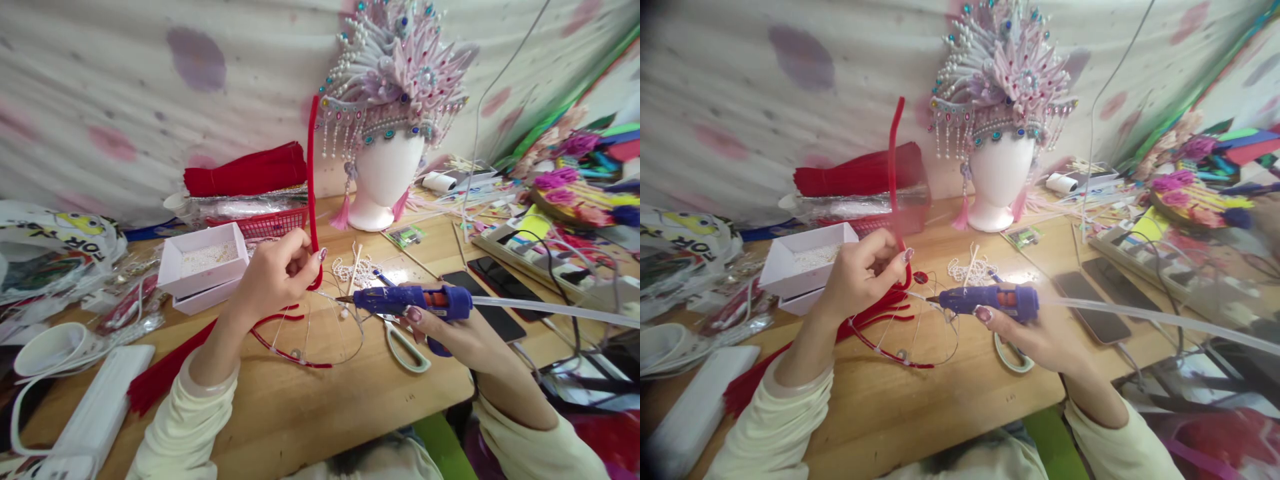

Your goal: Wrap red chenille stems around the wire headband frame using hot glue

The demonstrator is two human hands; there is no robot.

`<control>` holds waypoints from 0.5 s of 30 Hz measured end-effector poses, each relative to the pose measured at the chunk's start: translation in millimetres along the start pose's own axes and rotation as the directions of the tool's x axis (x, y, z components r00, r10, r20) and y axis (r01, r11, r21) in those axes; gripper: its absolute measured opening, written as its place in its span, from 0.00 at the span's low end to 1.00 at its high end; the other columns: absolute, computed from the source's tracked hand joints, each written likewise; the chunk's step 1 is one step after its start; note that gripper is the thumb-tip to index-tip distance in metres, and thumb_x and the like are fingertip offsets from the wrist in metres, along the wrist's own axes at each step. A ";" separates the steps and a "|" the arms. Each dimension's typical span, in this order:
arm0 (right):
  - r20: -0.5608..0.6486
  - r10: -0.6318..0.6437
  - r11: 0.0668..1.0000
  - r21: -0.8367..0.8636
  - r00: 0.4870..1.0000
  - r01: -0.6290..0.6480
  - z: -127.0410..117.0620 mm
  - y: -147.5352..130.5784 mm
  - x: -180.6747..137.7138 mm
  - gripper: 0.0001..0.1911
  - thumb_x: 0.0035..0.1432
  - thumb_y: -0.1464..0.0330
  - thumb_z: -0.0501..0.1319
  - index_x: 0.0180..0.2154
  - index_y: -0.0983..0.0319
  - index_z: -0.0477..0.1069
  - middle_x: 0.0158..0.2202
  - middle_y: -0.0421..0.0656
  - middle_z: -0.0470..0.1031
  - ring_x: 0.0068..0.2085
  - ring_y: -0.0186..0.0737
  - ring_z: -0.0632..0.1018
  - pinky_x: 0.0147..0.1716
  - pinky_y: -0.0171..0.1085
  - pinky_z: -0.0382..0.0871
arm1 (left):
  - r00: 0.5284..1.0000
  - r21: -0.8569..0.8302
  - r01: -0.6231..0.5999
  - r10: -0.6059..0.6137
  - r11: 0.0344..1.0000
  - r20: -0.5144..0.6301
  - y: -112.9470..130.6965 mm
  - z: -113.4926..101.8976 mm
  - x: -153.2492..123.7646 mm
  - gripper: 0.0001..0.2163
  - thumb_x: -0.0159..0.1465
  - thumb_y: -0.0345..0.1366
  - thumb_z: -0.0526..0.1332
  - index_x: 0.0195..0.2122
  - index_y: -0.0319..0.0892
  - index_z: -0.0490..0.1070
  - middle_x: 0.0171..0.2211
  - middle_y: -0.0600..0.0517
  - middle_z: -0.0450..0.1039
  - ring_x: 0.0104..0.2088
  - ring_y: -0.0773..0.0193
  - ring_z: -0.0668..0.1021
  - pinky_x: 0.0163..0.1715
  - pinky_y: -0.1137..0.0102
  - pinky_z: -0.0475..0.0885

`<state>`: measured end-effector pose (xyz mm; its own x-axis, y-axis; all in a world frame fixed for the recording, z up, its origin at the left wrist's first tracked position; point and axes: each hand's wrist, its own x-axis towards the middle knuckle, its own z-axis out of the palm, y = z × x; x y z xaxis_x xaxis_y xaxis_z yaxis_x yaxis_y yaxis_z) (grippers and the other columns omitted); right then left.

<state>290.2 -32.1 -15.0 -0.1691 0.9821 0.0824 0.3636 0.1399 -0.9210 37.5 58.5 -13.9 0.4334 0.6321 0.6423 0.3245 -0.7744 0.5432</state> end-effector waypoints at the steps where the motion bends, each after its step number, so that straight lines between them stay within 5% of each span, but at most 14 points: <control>1: 0.000 -0.006 1.000 0.001 1.000 0.006 -0.4 1.8 -0.7 0.25 0.55 0.46 0.68 0.23 0.60 0.70 0.18 0.37 0.68 0.19 0.32 0.67 0.16 0.31 0.61 | 1.000 0.002 -0.004 0.004 1.000 -0.002 0.0 0.0 -0.1 0.11 0.66 0.27 0.58 0.29 0.46 0.57 0.17 0.64 0.59 0.16 0.75 0.61 0.18 0.77 0.57; 9: 0.018 0.029 0.999 0.012 0.999 -0.029 -5.5 12.7 -8.6 0.28 0.57 0.42 0.64 0.28 0.61 0.73 0.19 0.37 0.66 0.20 0.32 0.66 0.16 0.31 0.59 | 1.000 0.015 -0.015 0.015 1.000 -0.002 -0.2 0.0 0.7 0.11 0.66 0.27 0.58 0.29 0.45 0.58 0.17 0.64 0.59 0.16 0.76 0.61 0.19 0.77 0.58; 15: 0.038 0.046 0.999 0.020 0.998 -0.047 -8.1 20.9 -14.0 0.27 0.59 0.42 0.62 0.32 0.61 0.75 0.24 0.43 0.79 0.26 0.37 0.76 0.20 0.30 0.63 | 1.000 0.014 0.007 -0.007 1.000 0.011 1.2 0.0 -1.1 0.11 0.66 0.27 0.58 0.29 0.45 0.58 0.17 0.64 0.61 0.16 0.75 0.62 0.19 0.77 0.59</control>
<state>307.7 -41.9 -32.3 -0.1868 0.9821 0.0252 0.3523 0.0910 -0.9314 37.4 56.9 -14.0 0.4406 0.6372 0.6324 0.3395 -0.7704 0.5397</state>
